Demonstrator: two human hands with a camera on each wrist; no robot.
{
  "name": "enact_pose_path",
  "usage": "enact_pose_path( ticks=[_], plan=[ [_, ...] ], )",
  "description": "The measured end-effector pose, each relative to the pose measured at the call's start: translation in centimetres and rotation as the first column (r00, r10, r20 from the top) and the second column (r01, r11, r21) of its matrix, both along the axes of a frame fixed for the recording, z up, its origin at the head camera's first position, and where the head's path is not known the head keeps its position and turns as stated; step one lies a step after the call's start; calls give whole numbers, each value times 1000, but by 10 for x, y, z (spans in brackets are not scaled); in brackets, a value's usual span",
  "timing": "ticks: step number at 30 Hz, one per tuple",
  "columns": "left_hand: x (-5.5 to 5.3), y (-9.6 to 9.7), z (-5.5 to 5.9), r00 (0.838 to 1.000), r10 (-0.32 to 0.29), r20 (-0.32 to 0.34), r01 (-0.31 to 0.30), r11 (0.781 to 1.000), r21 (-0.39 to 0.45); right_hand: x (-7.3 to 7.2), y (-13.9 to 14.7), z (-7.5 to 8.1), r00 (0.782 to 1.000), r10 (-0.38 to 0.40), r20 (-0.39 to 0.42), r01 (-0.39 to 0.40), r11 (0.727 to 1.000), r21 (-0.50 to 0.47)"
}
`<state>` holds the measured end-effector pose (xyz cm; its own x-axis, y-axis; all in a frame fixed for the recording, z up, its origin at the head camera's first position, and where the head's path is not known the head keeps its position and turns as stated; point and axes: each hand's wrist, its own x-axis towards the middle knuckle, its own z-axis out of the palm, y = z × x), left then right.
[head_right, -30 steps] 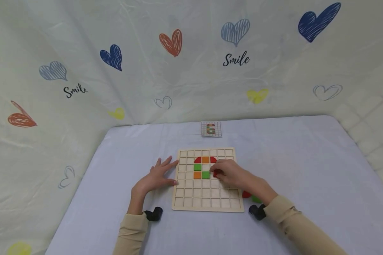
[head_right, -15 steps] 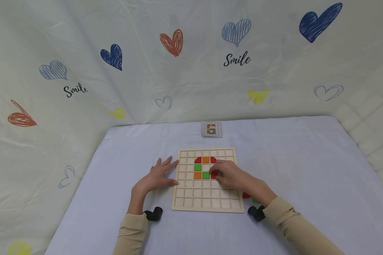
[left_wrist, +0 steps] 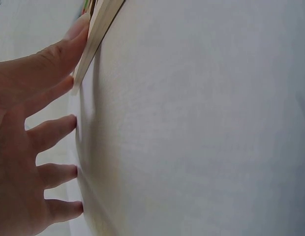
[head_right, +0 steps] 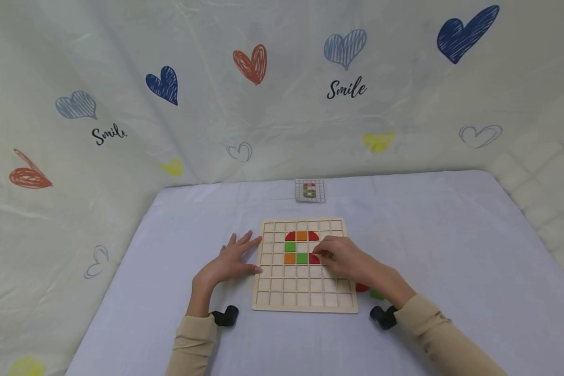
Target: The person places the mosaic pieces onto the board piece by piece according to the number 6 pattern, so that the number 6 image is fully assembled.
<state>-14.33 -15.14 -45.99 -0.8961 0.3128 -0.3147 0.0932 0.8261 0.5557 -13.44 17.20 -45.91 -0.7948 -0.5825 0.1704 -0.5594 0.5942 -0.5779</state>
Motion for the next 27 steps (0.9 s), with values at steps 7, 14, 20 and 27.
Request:
enact_pose_path(
  ticks=[7, 14, 20, 27],
  plan=[
    [1, 1, 2, 1000, -6, -7, 6, 1000, -4, 9, 18, 5, 999, -42, 32, 41, 999, 18],
    [1, 3, 3, 1000, 1, -7, -1, 1000, -12, 16, 39, 5, 999, -52, -11, 52, 998, 26],
    [1, 2, 2, 1000, -2, -7, 2, 1000, -14, 23, 52, 1, 994, -93, -49, 95, 995, 40],
    [-3, 0, 0, 1000, -14, 4, 14, 1000, -23, 23, 65, -3, 986, -146, -85, 153, 985, 83]
  ],
)
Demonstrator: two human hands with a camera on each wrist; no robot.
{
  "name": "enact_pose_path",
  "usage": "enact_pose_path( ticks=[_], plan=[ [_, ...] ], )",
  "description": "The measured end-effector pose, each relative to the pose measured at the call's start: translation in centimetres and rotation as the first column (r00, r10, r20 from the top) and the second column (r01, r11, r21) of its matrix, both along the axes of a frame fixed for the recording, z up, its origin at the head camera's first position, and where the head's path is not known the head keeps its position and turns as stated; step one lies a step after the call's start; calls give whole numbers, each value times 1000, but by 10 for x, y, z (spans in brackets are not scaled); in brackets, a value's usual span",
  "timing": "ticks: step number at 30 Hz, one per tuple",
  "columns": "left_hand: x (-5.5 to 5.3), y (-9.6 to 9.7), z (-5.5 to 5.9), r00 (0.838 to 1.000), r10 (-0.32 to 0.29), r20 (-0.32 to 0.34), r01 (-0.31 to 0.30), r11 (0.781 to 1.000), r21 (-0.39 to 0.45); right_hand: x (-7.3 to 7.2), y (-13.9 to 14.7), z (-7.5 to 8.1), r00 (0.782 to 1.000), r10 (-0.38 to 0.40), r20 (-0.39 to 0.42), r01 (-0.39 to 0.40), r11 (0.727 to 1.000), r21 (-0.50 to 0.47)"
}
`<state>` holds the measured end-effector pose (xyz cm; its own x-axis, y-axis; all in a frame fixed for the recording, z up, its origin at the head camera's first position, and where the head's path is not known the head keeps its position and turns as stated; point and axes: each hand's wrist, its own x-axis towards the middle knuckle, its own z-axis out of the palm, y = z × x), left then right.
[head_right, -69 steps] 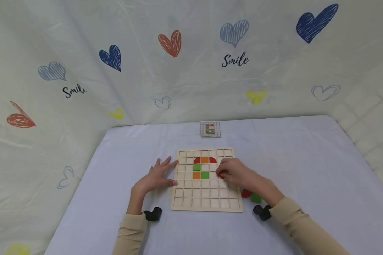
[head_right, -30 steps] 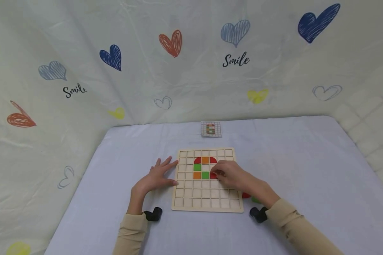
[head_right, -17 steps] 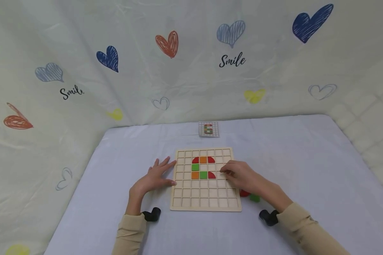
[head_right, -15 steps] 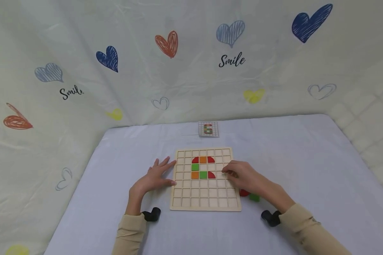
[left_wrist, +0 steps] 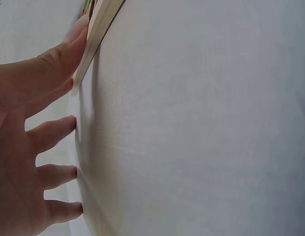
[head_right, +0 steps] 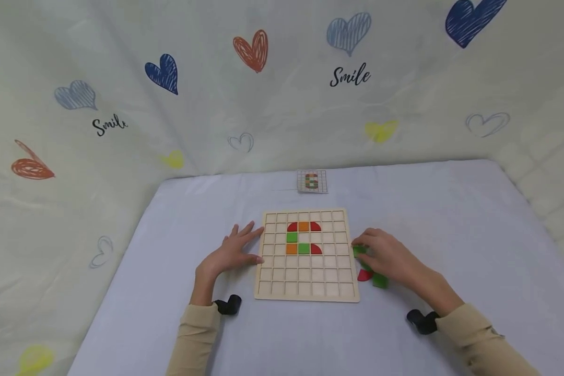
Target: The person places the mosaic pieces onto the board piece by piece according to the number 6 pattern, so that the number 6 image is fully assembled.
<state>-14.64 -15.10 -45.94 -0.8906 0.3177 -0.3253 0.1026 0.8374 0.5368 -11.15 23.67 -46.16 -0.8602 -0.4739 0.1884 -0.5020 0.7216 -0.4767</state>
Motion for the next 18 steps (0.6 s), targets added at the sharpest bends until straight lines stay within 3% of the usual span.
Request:
enact_pose_path(
  ticks=[9, 18],
  plan=[
    [-4, 2, 3, 1000, -13, -5, 14, 1000, 8, -6, -1, -2, 997, -58, 57, 53, 995, 84],
    [-1, 0, 4, 1000, -7, 8, 7, 1000, -2, -7, -7, -6, 986, -91, 136, 93, 996, -6]
  ],
)
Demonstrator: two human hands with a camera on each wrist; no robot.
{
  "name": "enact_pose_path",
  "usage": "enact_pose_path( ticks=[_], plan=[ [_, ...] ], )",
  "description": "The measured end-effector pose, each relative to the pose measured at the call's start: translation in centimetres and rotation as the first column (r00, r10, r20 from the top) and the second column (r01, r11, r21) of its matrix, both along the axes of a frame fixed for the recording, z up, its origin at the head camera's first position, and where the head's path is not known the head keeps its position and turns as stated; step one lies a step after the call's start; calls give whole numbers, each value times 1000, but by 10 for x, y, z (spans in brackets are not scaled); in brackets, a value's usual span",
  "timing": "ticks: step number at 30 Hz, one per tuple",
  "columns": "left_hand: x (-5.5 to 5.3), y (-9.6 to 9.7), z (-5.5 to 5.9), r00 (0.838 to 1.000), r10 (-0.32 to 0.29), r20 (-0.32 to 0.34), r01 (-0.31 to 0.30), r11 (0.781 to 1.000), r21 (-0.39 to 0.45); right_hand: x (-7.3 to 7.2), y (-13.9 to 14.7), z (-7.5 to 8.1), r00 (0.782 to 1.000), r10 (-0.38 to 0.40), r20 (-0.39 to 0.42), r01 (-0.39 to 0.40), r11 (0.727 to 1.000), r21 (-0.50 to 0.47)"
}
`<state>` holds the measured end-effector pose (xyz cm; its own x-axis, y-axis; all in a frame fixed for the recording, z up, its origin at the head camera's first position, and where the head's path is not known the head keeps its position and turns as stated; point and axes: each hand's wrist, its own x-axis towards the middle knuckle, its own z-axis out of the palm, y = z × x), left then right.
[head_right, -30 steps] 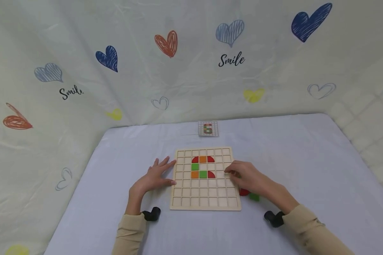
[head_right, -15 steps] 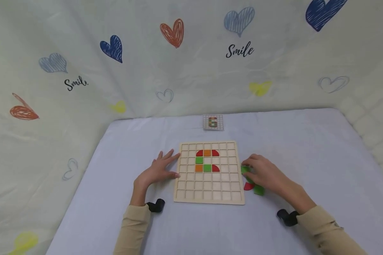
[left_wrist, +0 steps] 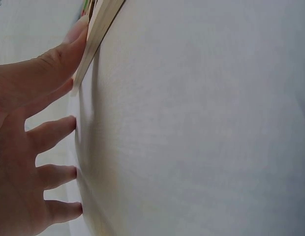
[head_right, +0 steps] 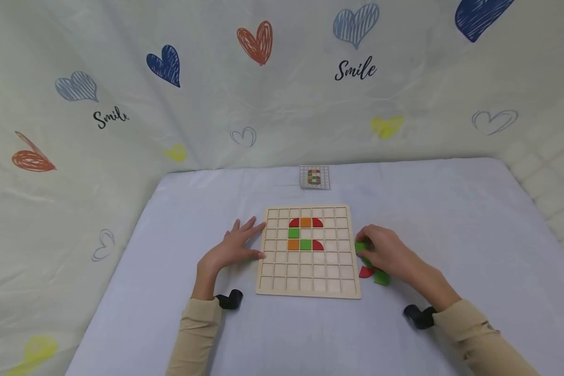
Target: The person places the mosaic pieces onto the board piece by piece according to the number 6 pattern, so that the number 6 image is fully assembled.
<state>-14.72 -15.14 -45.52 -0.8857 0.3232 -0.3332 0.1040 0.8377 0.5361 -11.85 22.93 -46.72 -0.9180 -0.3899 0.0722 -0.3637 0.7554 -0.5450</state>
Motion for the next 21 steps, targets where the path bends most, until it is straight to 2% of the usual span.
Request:
enact_pose_path(
  ticks=[7, 14, 21],
  plan=[
    [2, 0, 2, 1000, 17, 5, -17, 1000, -6, 2, 1, -1, 991, 60, -123, -66, 997, -43],
    [2, -1, 0, 1000, 5, -1, -5, 1000, 23, 6, 7, 4, 991, 45, -124, -52, 997, -52],
    [2, -1, 1, 1000, 1, -9, -1, 1000, 31, 9, 14, 8, 997, 28, -67, -37, 990, -139]
  ],
)
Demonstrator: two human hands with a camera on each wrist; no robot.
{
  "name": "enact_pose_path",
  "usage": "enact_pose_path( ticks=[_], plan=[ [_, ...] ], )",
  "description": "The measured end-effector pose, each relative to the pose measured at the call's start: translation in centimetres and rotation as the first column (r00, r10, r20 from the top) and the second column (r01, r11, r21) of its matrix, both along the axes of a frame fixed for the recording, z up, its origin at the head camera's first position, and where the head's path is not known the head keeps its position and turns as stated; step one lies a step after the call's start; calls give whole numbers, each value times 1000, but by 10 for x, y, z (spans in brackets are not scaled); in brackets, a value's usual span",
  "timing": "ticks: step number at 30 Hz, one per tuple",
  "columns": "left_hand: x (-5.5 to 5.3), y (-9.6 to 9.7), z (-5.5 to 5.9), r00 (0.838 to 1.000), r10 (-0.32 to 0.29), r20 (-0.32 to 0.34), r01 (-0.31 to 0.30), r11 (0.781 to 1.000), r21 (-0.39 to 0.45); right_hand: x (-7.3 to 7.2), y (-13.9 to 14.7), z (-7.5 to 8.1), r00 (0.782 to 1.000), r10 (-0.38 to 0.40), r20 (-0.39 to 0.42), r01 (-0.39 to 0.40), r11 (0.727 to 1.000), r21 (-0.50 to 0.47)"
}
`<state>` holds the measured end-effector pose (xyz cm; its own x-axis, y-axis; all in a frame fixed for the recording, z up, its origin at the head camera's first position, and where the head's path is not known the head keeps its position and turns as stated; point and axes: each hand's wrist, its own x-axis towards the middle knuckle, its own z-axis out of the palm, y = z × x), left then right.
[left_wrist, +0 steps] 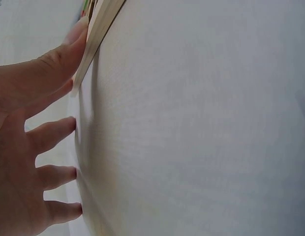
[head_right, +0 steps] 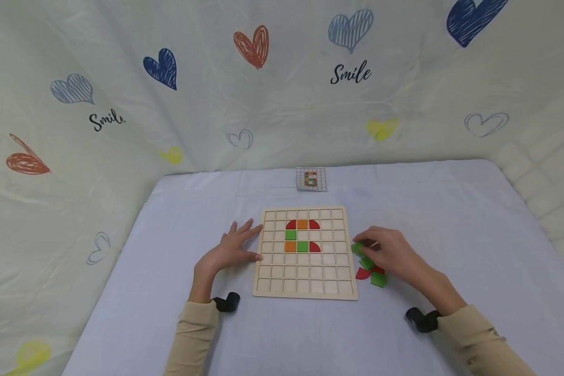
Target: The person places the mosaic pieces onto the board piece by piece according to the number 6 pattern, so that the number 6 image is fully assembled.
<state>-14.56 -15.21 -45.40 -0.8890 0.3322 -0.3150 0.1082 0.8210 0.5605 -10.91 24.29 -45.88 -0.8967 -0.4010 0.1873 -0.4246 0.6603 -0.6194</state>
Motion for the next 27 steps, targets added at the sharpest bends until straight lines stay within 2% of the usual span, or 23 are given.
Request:
enact_pose_path(
  ticks=[6, 14, 22, 27],
  plan=[
    [1, 0, 2, 1000, 5, 6, -5, 1000, -8, 4, 0, -1, 997, 1, 74, 4, 998, -60],
    [0, 0, 1, 1000, -4, -3, 4, 1000, -8, 5, -6, -1, 989, -16, 146, 26, 997, -68],
    [0, 0, 1, 1000, 0, 3, 0, 1000, 2, 2, -16, -3, 995, 6, 97, -6, 1000, -1],
    [-1, -1, 0, 1000, -6, 2, 6, 1000, -4, 0, -24, -4, 994, 34, 103, -34, 999, -5]
  ],
)
